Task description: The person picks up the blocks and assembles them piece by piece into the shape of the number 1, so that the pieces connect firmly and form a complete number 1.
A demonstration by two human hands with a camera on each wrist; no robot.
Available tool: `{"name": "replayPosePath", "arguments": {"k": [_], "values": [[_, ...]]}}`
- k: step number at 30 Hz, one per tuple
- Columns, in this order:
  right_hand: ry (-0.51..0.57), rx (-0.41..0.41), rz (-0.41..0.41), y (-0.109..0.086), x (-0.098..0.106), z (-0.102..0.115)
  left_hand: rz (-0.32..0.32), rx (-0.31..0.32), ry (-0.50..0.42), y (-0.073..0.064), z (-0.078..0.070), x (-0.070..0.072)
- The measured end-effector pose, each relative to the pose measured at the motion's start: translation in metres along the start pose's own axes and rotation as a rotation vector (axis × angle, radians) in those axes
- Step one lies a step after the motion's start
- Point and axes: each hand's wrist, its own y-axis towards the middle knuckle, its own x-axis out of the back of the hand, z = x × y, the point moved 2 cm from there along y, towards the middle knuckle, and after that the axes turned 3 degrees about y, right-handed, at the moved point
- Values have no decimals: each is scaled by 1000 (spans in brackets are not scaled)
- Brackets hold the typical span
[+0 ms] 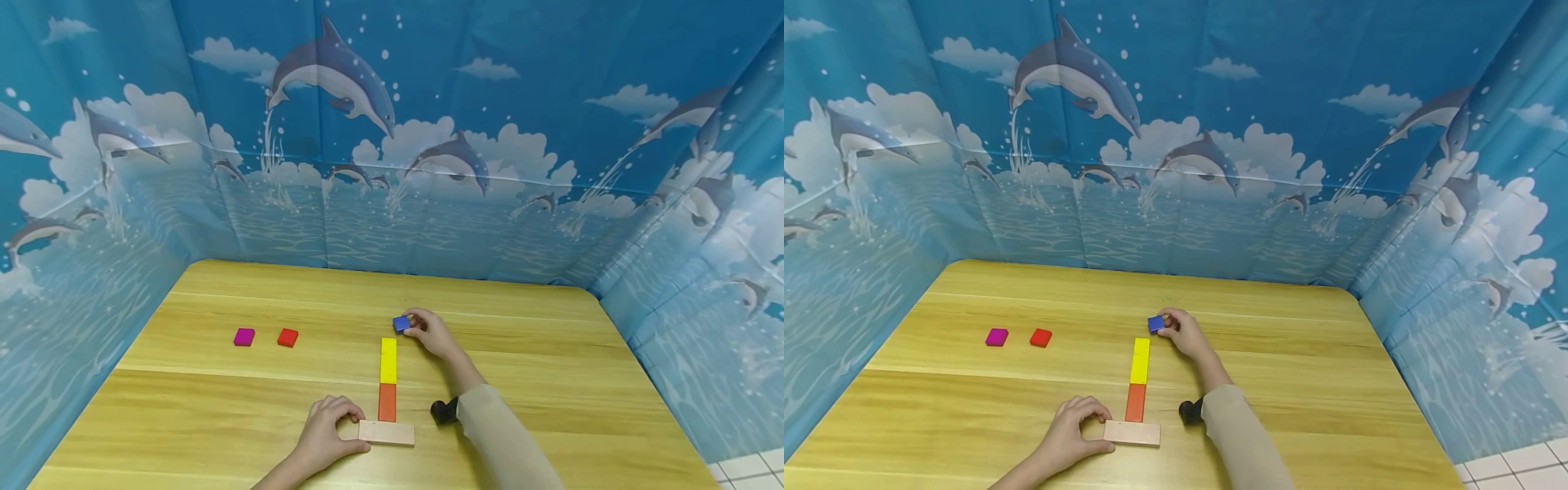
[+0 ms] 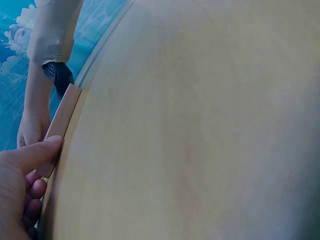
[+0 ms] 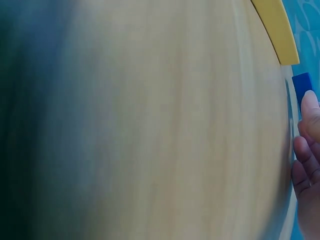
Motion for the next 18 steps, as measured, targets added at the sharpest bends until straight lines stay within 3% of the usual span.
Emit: {"name": "replayPosePath", "arguments": {"k": [18], "values": [[33, 22, 26, 2, -7, 1, -5, 4, -10, -1, 2, -2]]}}
